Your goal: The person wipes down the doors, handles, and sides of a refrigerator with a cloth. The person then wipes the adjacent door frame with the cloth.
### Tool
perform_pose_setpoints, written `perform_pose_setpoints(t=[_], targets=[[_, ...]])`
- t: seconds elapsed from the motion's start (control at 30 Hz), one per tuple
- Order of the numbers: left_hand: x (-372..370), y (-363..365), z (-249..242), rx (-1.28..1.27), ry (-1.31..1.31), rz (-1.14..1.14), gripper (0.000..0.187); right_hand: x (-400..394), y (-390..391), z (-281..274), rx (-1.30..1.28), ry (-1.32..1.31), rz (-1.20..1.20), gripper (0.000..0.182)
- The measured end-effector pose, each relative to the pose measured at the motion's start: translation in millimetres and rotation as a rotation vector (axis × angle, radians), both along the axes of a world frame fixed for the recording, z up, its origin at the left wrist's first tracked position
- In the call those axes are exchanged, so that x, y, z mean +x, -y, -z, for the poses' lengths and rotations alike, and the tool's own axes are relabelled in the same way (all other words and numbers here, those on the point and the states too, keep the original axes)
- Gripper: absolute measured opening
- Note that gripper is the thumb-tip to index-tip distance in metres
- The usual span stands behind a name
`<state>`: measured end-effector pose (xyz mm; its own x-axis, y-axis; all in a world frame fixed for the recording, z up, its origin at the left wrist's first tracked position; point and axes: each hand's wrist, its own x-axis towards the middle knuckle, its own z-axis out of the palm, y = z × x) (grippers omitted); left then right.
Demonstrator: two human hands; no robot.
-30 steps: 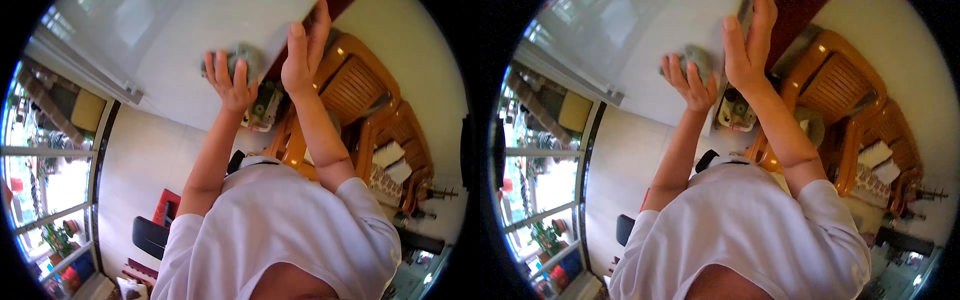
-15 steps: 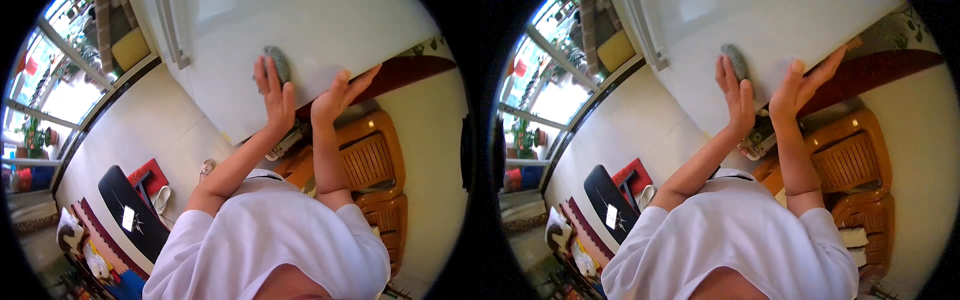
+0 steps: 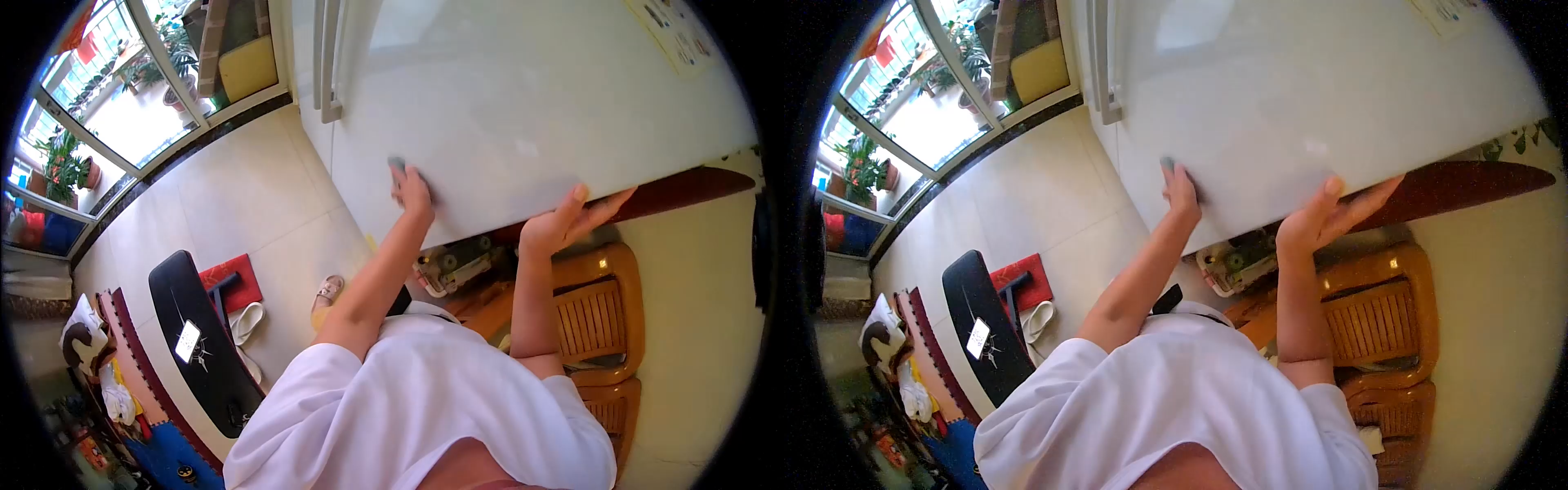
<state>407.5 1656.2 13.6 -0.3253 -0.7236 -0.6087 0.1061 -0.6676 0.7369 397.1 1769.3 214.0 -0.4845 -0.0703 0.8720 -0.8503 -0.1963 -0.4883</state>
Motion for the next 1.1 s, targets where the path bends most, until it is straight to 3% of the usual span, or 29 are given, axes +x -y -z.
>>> perform_pose_setpoints(t=[0.1, 0.13, 0.23, 0.3, 0.4, 0.5, 0.63, 0.7, 0.87, 1.03, 1.1], targets=[[-5, 46, -65, -0.56, -0.343, -0.149, 0.055, 1, 2, 1, -0.023, 0.018, 0.039, 0.07], [-8, 55, -84, -0.749, -0.349, -0.162, 0.054, 2, 3, 1, -0.029, 0.024, 0.038, 0.07], [-24, 78, -90, -0.964, -0.242, -0.22, 0.054, 0, 5, 1, -0.048, 0.006, 0.022, 0.071], [-34, 96, -49, -1.028, -0.091, -0.271, 0.051, -2, 6, 1, -0.045, -0.023, 0.026, 0.071], [-35, 103, 25, -0.381, -0.126, -0.167, 0.057, -2, 6, 2, -0.047, -0.019, 0.06, 0.069], [-8, 85, 20, 0.159, -0.101, -0.039, 0.063, 4, 11, -2, -0.047, -0.009, 0.091, 0.068], [-24, 120, 26, 0.235, -0.185, -0.088, 0.063, 3, 10, 0, -0.03, 0.008, 0.169, 0.068], [-33, 160, 20, -0.175, -0.202, -0.066, 0.064, 4, 10, 0, -0.032, 0.004, 0.182, 0.067], [-45, 233, -25, -0.7, -0.183, -0.161, 0.062, -1, 9, 7, -0.031, -0.014, 0.226, 0.066], [-55, 257, 49, -0.637, -0.056, -0.115, 0.062, 2, 12, 6, -0.032, 0.026, 0.272, 0.07], [-50, 251, 75, -0.207, -0.163, -0.102, 0.061, 3, 12, 7, -0.097, 0.07, 0.299, 0.063]])
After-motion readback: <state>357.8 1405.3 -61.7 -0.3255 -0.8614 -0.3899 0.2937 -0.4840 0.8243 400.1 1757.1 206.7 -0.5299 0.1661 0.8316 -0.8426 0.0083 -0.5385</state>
